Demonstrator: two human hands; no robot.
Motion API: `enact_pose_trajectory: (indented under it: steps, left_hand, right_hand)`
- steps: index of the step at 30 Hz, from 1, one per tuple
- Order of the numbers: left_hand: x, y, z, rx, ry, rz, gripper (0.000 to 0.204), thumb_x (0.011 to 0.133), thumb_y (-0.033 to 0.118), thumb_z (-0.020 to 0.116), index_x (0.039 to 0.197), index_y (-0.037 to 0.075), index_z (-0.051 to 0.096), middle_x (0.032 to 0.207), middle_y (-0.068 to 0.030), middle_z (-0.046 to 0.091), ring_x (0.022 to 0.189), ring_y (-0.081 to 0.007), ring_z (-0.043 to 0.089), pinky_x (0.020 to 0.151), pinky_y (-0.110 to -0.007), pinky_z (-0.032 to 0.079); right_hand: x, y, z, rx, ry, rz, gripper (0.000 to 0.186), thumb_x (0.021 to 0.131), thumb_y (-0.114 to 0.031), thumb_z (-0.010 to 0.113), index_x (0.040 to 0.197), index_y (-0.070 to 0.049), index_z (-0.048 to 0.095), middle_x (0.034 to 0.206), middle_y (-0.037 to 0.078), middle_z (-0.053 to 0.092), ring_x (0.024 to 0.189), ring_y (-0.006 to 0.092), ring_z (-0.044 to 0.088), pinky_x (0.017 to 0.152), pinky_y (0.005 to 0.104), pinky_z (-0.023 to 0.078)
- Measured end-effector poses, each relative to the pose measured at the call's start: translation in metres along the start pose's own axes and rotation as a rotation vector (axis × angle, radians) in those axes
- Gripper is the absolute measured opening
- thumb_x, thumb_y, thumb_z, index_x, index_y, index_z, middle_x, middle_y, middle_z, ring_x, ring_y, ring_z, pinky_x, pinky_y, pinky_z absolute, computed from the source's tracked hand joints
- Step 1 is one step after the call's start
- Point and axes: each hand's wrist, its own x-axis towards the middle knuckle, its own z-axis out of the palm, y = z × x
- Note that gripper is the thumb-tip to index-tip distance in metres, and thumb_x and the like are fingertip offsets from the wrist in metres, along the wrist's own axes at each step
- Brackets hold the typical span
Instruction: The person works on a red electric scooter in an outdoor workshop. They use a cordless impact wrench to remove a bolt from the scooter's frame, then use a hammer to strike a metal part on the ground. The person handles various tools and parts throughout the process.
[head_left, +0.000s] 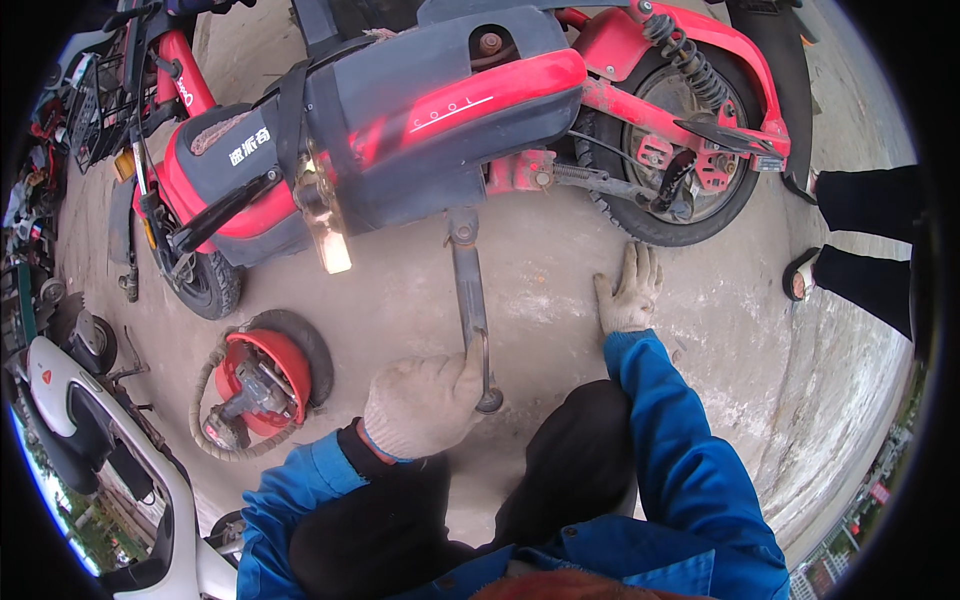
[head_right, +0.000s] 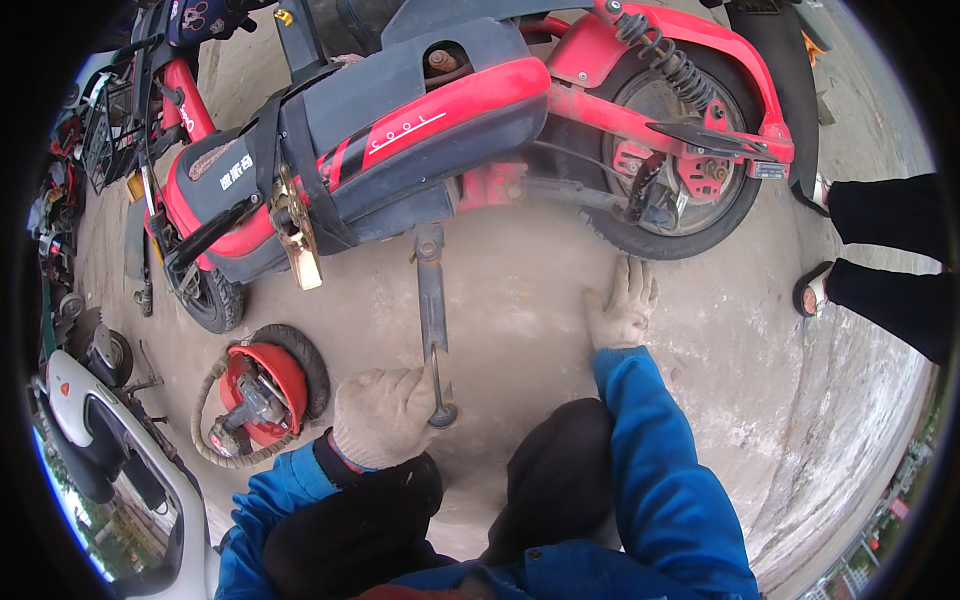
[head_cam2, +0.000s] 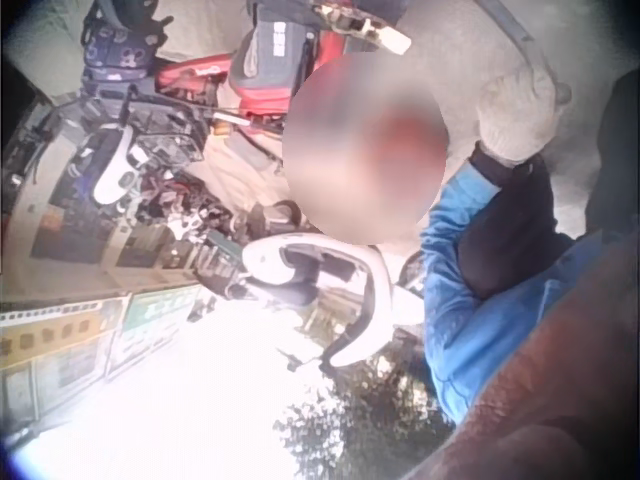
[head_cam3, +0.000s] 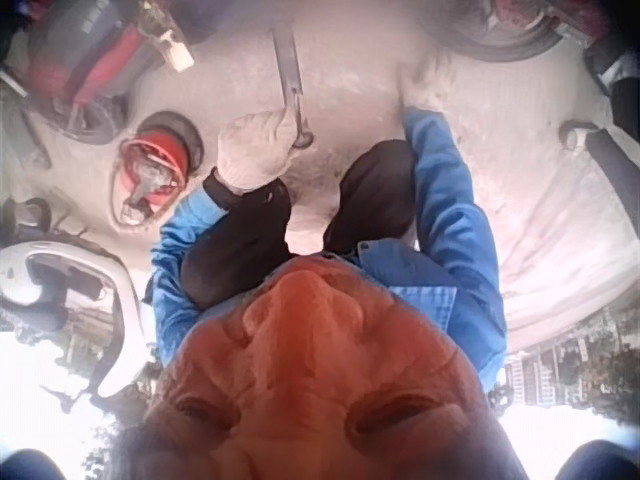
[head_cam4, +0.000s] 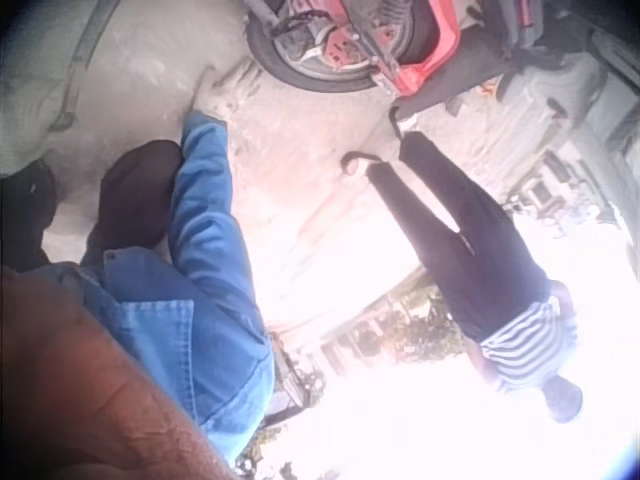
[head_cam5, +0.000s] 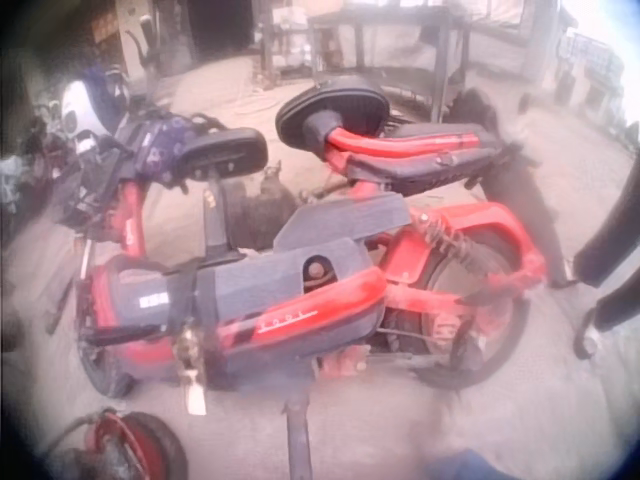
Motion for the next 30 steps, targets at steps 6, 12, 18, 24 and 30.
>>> enact_pose_trajectory:
  steps: [6,12,18,24,30]
  left_hand:
    - [-0.0037,-0.0021,0.0091,0.018,0.013,0.003,0.069,0.083,0.035,0.087,0.134,-0.006,0.068,0.083,-0.0047,0.07,0.064,-0.0198,0.07,0.055,-0.035,0.055]
    - [-0.0026,-0.0028,0.0091,-0.045,0.041,-0.002,0.075,0.081,0.035,0.088,0.139,-0.009,0.066,0.082,-0.0038,0.069,0.063,-0.0178,0.067,0.054,-0.034,0.053]
    - [-0.0012,-0.0016,0.0092,-0.006,0.029,0.006,0.08,0.081,0.038,0.089,0.14,-0.01,0.066,0.079,-0.0034,0.066,0.062,-0.0168,0.066,0.053,-0.033,0.053]
    - [-0.0033,-0.0012,0.0101,-0.013,0.021,-0.008,0.08,0.08,0.038,0.089,0.14,-0.01,0.066,0.081,-0.0041,0.068,0.062,-0.0181,0.067,0.054,-0.034,0.054]
    - [-0.0017,-0.0003,0.0082,-0.034,0.011,-0.003,0.074,0.095,0.04,0.079,0.146,-0.011,0.063,0.076,-0.0028,0.061,0.063,-0.0173,0.065,0.056,-0.035,0.054]
  right_hand:
    - [-0.0025,0.0031,0.0063,-0.021,0.003,-0.012,0.089,0.09,-0.038,0.081,0.165,-0.002,0.05,0.17,0.024,0.048,0.162,0.0448,0.039,0.134,0.0613,0.027]
    - [-0.002,0.0033,0.0047,-0.044,0.019,-0.032,0.087,0.092,-0.039,0.081,0.164,0.0,0.051,0.168,0.026,0.049,0.161,0.0457,0.041,0.133,0.0613,0.028]
    - [-0.0007,0.0019,0.001,-0.028,0.011,-0.036,0.087,0.092,-0.039,0.081,0.164,0.001,0.051,0.168,0.026,0.049,0.16,0.0465,0.041,0.133,0.0612,0.028]
    - [-0.0005,0.001,0.0018,-0.016,0.016,-0.047,0.087,0.092,-0.039,0.08,0.164,0.001,0.051,0.167,0.027,0.05,0.16,0.0472,0.04,0.133,0.0611,0.028]
    - [-0.001,0.0031,0.0025,-0.005,0.022,-0.052,0.086,0.092,-0.038,0.08,0.163,0.002,0.052,0.167,0.028,0.05,0.159,0.0493,0.04,0.132,0.0619,0.028]
